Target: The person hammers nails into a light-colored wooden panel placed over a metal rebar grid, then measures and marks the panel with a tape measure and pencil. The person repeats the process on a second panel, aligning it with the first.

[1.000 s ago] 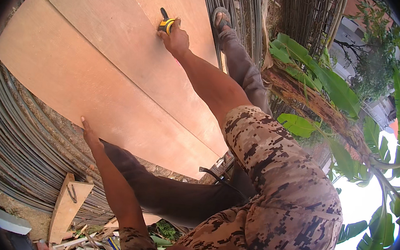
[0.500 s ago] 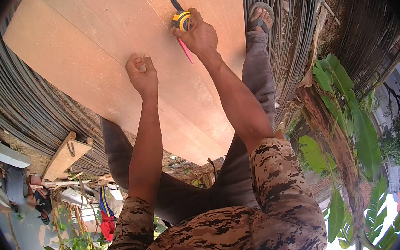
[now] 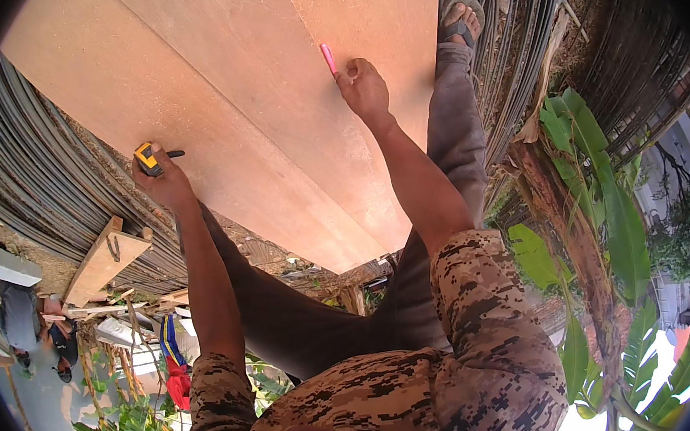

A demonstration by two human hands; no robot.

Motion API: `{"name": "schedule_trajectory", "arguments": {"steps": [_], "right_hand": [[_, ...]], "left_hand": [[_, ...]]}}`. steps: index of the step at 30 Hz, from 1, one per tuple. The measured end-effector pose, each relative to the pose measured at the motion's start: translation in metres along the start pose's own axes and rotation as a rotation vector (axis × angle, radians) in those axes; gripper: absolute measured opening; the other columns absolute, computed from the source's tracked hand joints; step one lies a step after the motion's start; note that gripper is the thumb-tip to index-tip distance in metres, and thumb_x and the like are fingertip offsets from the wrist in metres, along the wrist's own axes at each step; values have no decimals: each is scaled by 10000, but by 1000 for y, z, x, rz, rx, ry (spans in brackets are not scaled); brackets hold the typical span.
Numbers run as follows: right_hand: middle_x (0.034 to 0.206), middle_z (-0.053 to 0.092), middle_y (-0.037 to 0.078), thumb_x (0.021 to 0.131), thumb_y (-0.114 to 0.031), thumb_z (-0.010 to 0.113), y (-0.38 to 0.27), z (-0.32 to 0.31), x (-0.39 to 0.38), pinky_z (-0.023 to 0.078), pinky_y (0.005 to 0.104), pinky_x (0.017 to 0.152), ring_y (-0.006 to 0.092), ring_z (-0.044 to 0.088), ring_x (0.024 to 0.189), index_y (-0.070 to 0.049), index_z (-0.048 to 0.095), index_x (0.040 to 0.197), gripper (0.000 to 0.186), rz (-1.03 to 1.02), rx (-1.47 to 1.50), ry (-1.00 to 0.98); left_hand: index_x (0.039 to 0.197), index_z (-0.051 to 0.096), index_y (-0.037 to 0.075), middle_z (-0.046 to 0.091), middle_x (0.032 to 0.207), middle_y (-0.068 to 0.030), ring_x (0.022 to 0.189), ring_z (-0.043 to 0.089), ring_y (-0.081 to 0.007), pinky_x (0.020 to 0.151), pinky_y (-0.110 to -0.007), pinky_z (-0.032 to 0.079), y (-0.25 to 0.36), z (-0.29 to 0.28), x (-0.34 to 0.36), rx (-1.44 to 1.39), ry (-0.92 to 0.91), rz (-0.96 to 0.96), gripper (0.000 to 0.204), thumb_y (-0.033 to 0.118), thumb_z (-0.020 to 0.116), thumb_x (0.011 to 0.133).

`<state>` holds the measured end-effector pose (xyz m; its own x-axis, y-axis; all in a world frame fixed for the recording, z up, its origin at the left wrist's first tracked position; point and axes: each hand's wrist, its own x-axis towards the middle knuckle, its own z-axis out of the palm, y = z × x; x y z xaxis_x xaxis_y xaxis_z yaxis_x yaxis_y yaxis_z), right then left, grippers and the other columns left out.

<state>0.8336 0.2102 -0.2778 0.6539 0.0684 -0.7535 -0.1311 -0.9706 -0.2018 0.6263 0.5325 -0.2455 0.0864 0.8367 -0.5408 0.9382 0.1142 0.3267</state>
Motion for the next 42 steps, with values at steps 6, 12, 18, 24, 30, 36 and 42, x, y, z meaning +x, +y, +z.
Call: {"name": "schedule_trajectory", "arguments": {"steps": [6,12,18,24,30,36,42], "right_hand": [[981,733,127,869,-216,703,-3,-3,19,558,391,795,291,710,898,-31,698,1040,253,-131,-125,-157],[836,712,184,831,-219,699,-24,-6,18,550,413,718,322,709,796,9,683,975,270,11,154,-85],[868,690,178,849,-240,675,-27,14,3,540,452,706,350,686,754,-2,667,963,264,116,90,56],[1005,681,188,871,-241,642,-24,6,2,540,477,724,377,688,798,-23,653,971,240,-68,92,75],[909,687,235,900,-241,607,23,-33,44,535,497,717,426,679,788,-3,632,954,246,121,-46,258],[820,637,292,933,-246,554,81,-80,74,513,551,715,494,655,778,-12,504,1091,286,139,15,436],[814,667,241,941,-265,566,35,-98,73,522,543,689,456,673,744,-44,518,1134,297,107,18,348]], "left_hand": [[1495,320,-45,337,1493,-325,1354,394,-486,1080,-593,372,-11,36,-30,490,225,433,737,448,574,1010],[1420,447,-40,465,1401,-271,1319,449,-434,1056,-585,383,70,77,-63,283,-11,290,637,376,623,970],[1350,497,-72,514,1295,-281,1227,493,-443,1038,-500,434,92,122,-57,103,-128,4,556,290,651,957],[1353,486,-90,489,1297,-296,1224,494,-442,1034,-512,435,86,135,-65,51,-111,14,559,302,621,979],[1381,477,-69,475,1339,-295,1269,483,-436,1056,-486,422,138,175,-100,36,-227,81,580,351,587,997],[1359,589,-8,559,1379,-225,1287,548,-366,1035,-440,471,188,222,-161,-206,-579,333,481,340,568,1028],[1246,658,10,651,1223,-191,1187,609,-322,983,-398,496,122,126,-96,-132,-468,202,315,213,624,1008]]}}
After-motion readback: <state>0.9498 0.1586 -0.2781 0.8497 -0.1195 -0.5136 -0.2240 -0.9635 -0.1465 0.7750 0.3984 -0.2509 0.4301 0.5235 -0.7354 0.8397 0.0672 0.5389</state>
